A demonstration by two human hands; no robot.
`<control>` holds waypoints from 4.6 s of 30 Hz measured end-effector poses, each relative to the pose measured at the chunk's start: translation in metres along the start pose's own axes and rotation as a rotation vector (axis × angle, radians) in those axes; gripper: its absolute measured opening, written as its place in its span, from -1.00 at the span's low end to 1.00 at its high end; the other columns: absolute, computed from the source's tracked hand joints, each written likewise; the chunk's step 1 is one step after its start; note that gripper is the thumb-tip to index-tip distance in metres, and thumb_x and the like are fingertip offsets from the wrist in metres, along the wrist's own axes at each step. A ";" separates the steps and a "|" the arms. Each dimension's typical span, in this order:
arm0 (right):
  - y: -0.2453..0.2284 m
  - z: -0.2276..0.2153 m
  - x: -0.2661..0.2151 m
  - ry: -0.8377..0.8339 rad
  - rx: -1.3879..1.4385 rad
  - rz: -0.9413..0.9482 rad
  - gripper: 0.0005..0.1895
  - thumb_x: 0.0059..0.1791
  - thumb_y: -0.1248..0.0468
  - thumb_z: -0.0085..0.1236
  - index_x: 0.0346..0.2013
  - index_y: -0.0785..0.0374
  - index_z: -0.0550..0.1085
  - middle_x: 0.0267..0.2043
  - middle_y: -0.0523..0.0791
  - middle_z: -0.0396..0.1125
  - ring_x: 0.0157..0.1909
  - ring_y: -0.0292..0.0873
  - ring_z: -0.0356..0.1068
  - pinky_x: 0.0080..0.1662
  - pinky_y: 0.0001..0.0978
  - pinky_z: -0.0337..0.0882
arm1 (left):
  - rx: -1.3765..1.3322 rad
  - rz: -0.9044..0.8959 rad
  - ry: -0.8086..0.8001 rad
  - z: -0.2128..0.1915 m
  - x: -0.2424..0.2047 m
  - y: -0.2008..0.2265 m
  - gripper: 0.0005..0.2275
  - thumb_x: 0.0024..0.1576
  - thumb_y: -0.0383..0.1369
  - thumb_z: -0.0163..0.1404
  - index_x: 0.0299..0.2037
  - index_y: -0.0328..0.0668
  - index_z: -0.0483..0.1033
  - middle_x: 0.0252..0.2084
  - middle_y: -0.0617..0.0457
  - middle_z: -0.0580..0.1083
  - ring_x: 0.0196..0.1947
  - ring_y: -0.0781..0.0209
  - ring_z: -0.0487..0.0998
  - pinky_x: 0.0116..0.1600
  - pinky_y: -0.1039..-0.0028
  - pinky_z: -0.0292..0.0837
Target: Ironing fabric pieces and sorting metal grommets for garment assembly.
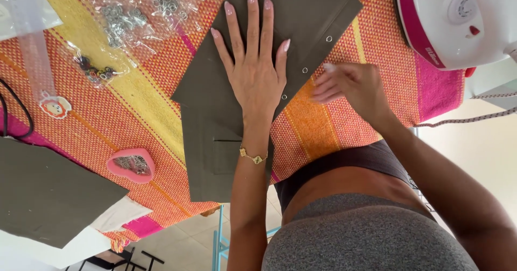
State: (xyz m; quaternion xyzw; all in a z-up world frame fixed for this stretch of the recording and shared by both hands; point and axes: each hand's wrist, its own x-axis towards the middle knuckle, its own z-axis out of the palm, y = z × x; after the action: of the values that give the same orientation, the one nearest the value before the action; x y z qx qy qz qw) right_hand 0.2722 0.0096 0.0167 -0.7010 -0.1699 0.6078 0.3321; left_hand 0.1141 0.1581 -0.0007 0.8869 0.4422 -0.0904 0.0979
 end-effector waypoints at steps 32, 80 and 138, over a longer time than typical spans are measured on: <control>0.029 -0.019 0.016 0.336 -1.225 -0.280 0.29 0.00 -0.51 -1.07 0.67 0.47 -0.27 0.75 0.13 -0.53 0.78 0.12 -0.54 0.70 0.05 -0.49 | -0.408 -0.453 0.180 0.063 -0.193 -0.014 -0.37 0.46 -0.26 -0.20 0.63 -0.48 -0.15 0.71 -0.35 -0.19 0.74 -0.29 -0.30 0.74 -0.17 -0.50; 0.060 -0.087 -0.092 0.489 -0.771 -0.811 -0.68 0.11 0.29 0.31 0.17 0.20 0.62 -0.07 0.08 0.60 -0.07 0.20 0.61 -0.05 0.02 0.57 | -0.938 0.182 0.365 -0.050 -0.014 -0.022 -0.84 0.34 -0.27 0.20 -0.07 -0.19 0.69 -0.20 -0.20 0.68 -0.09 -0.26 0.73 -0.01 0.08 0.65; 0.122 -0.219 -0.144 0.099 -1.881 -0.570 -0.26 0.00 0.07 0.36 0.42 -0.53 0.31 0.17 -0.07 0.44 -0.50 -0.07 0.41 -0.44 -0.21 0.51 | -0.784 -0.067 0.689 0.017 0.015 0.010 -0.88 0.34 -0.40 0.19 -0.22 -0.14 0.52 -0.31 0.11 0.41 -0.38 0.25 0.32 -0.28 0.42 0.32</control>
State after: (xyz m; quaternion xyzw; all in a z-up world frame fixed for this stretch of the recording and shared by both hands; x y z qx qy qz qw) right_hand 0.4342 -0.2278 0.0501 -0.6370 -0.7330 0.0917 -0.2202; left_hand 0.1294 0.1594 -0.0194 0.7474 0.4775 0.3760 0.2683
